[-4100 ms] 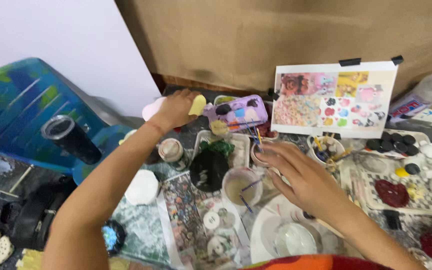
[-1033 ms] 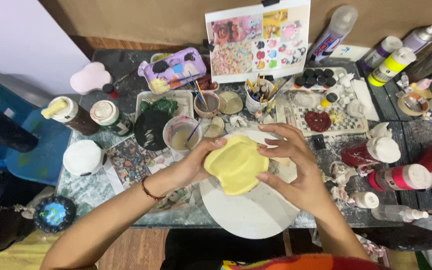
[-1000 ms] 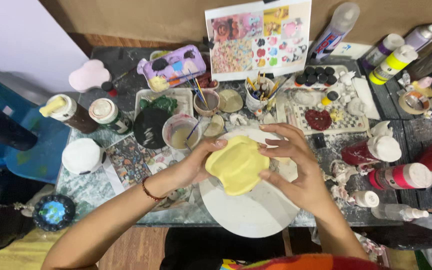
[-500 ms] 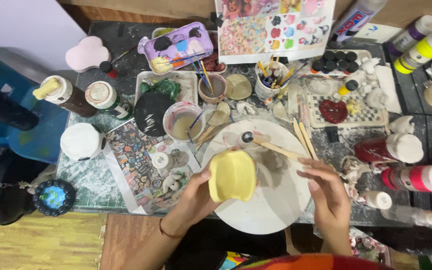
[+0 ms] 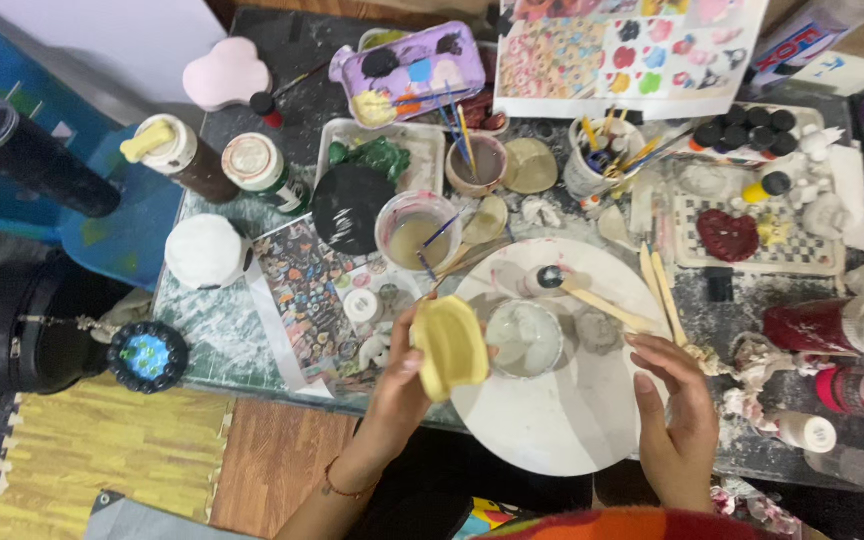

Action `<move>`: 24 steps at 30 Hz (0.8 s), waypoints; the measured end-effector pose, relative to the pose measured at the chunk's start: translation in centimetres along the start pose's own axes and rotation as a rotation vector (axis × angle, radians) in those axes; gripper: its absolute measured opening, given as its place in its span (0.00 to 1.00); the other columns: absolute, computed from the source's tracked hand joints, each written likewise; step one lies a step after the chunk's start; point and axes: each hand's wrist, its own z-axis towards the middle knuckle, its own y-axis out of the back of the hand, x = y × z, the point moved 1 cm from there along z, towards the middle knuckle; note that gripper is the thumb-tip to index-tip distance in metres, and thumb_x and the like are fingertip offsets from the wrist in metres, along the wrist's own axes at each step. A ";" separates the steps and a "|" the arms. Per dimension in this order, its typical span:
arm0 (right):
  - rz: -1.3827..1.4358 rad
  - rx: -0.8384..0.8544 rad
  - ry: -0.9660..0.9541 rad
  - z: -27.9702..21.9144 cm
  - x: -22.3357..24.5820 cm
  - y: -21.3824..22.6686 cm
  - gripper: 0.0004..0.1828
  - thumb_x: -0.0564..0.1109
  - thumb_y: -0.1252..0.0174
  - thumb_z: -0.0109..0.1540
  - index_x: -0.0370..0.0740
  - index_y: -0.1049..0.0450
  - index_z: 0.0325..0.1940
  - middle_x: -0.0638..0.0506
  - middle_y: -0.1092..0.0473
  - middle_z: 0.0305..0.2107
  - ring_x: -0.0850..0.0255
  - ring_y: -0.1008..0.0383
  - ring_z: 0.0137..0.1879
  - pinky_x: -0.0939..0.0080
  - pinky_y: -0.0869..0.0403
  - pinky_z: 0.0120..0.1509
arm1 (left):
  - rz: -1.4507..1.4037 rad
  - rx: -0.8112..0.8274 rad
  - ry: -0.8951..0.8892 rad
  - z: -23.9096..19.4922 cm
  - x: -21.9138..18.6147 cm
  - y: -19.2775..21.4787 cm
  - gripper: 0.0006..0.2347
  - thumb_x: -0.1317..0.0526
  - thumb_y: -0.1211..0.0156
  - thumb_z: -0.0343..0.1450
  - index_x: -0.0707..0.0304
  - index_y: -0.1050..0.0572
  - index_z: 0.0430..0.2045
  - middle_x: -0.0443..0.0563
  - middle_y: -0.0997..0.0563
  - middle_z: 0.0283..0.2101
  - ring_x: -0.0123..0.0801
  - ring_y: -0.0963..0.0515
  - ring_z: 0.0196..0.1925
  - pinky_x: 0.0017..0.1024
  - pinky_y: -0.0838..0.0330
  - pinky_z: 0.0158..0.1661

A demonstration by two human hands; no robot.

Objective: The person paints a small yellow clay figurine with a brush, then cleans their hands with a tissue and hand sanitizer. They then pick up a yellow clay bowl, apply a clear liquid with a brush, and dry it with a hair dryer.

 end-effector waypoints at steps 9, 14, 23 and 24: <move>-0.039 0.004 0.001 -0.3 0.5 -1.2 0.15 0.31 0.50 0.68 0.33 0.34 0.59 0.41 0.33 0.61 0.53 0.33 0.70 0.54 0.31 0.74 | -0.074 0.032 0.061 -0.4 -1.3 -2.1 0.28 0.47 0.53 0.76 0.59 0.52 0.67 0.72 0.32 0.66 0.59 0.25 0.64 0.52 0.31 0.63; -0.044 -0.001 0.004 -0.7 0.3 -1.2 0.14 0.31 0.50 0.68 0.33 0.33 0.59 0.41 0.32 0.60 0.53 0.33 0.70 0.54 0.31 0.75 | -0.019 0.049 0.078 -0.6 -1.9 -3.0 0.28 0.49 0.53 0.76 0.57 0.54 0.68 0.70 0.33 0.67 0.58 0.25 0.65 0.51 0.32 0.63; -0.051 -0.003 0.226 -0.6 1.9 -2.5 0.16 0.29 0.49 0.67 0.37 0.32 0.59 0.45 0.28 0.56 0.53 0.31 0.70 0.48 0.35 0.82 | -0.018 0.143 -0.014 -0.3 -0.6 -4.4 0.33 0.60 0.41 0.75 0.57 0.56 0.71 0.68 0.37 0.70 0.55 0.29 0.70 0.47 0.34 0.68; -0.047 0.000 0.252 -0.5 2.0 -2.8 0.17 0.29 0.49 0.66 0.37 0.32 0.59 0.45 0.28 0.56 0.52 0.31 0.70 0.47 0.35 0.82 | -0.016 0.147 -0.022 -0.2 -0.4 -4.6 0.34 0.62 0.40 0.74 0.57 0.56 0.72 0.68 0.36 0.70 0.54 0.29 0.71 0.46 0.33 0.68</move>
